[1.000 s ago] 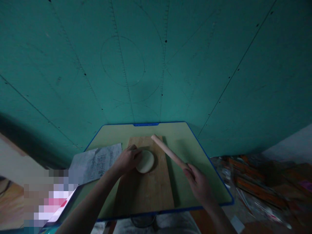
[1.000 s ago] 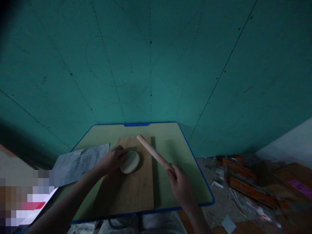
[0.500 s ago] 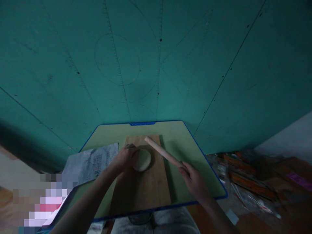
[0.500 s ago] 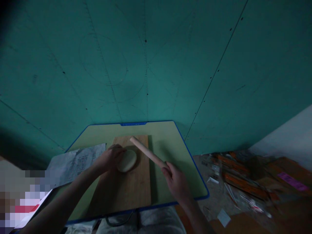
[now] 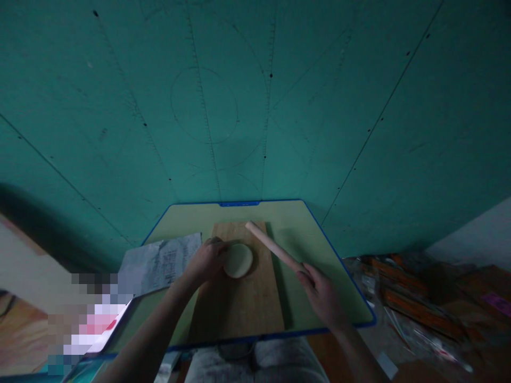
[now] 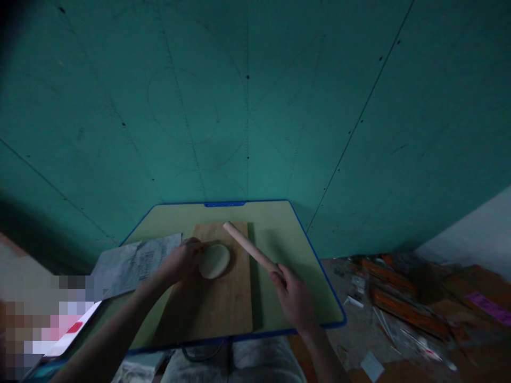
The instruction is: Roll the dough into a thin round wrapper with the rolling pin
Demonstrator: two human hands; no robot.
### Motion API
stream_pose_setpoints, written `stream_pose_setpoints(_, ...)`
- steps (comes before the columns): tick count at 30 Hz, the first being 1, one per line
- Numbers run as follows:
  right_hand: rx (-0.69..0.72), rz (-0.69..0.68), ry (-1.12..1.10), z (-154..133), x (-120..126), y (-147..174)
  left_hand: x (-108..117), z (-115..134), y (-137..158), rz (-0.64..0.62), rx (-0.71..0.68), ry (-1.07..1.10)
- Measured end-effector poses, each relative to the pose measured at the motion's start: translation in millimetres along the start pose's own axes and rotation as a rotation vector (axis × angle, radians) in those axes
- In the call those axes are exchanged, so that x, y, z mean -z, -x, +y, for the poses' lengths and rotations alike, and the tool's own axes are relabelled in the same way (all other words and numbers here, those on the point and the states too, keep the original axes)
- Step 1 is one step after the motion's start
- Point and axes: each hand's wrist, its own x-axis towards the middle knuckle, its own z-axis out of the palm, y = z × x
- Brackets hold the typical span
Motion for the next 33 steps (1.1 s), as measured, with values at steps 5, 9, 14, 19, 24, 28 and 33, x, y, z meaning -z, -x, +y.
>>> stream_pose_setpoints(5, -0.005, -0.007, 0.016, -1.0, 0.2, -1.3, -4.1, 0.5, 1.3, -0.022, -0.008, -0.042)
stream_pose_setpoints(9, -0.006, -0.008, 0.018, 0.9, -2.0, -1.6, -2.4, 3.5, 0.4, -0.052, 0.004, -0.031)
stream_pose_setpoints(14, -0.019, -0.021, 0.017, 4.9, -3.5, 0.0, -2.8, 4.7, -0.8, -0.046, 0.034, -0.031)
stream_pose_setpoints(19, 0.027, -0.095, 0.037, 4.5, -1.8, -23.1, 1.1, -3.2, 0.5, -0.034, 0.054, -0.036)
stream_pose_setpoints(24, 0.257, -0.239, 0.162, -12.6, -17.0, -81.4, 13.2, -19.1, 6.5, 0.068, 0.11, -0.054)
stream_pose_setpoints(28, 0.428, -0.381, 0.241, -31.5, -42.4, -121.3, 14.5, -33.3, 10.5, 0.151, 0.083, -0.094)
stream_pose_setpoints(33, 0.446, -0.388, 0.3, -42.2, -66.8, -144.5, 10.1, -42.4, 14.7, 0.105, 0.059, -0.114)
